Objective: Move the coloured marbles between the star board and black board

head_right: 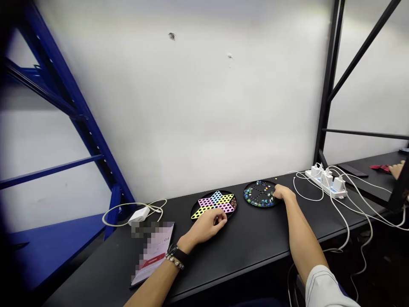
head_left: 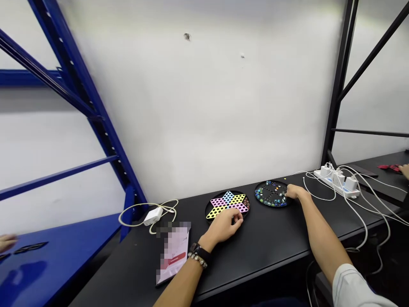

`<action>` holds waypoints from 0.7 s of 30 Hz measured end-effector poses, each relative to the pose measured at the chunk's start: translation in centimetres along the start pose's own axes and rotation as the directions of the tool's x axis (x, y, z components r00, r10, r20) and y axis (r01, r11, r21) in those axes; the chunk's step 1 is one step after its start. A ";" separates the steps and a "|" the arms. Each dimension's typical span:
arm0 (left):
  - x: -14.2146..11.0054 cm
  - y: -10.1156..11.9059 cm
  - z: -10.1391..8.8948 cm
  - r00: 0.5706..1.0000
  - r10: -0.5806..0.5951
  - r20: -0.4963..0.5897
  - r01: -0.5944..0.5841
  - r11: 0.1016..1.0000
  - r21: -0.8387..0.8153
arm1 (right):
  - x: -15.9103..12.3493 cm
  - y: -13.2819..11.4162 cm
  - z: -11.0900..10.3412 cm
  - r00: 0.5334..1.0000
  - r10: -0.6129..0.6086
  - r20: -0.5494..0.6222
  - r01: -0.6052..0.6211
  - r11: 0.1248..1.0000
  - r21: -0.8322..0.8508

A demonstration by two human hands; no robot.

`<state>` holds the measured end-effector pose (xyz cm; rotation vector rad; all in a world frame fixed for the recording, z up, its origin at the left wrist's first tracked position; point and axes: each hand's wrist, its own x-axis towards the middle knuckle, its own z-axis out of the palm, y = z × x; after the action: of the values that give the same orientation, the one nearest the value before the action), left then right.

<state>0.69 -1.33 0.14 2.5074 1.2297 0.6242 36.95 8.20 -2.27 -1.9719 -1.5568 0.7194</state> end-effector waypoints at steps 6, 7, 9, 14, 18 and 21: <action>-0.1 0.1 -0.1 1.000 -0.010 0.000 0.010 1.000 0.012 | -0.7 -2.9 -0.8 0.998 -0.052 0.021 0.018 0.646 0.764; -0.1 0.1 0.0 1.000 -0.009 0.000 0.009 1.000 0.011 | -0.8 -3.4 -0.6 0.997 -0.073 0.023 0.026 0.598 0.801; -0.1 0.0 0.1 1.000 -0.001 0.000 0.001 1.000 0.011 | -1.0 -4.4 0.3 0.995 -0.094 0.034 0.021 0.525 0.851; 0.1 -0.1 0.1 0.995 0.022 -0.098 -0.019 0.999 0.032 | -2.6 -8.0 5.9 0.977 -0.213 -0.029 0.163 0.645 0.747; 0.1 0.0 -0.3 0.939 0.008 -0.344 0.014 0.998 0.062 | -5.4 -12.4 10.9 0.831 -0.523 -0.191 0.555 0.753 0.354; 0.0 0.0 -0.7 0.860 -0.009 -0.511 0.044 0.997 0.056 | -7.7 -15.0 13.9 0.704 -0.705 -0.085 0.710 0.700 0.076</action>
<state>0.31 -1.26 0.77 2.4493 1.4678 1.3277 15.44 4.71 -1.34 -1.1258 -2.0023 0.3963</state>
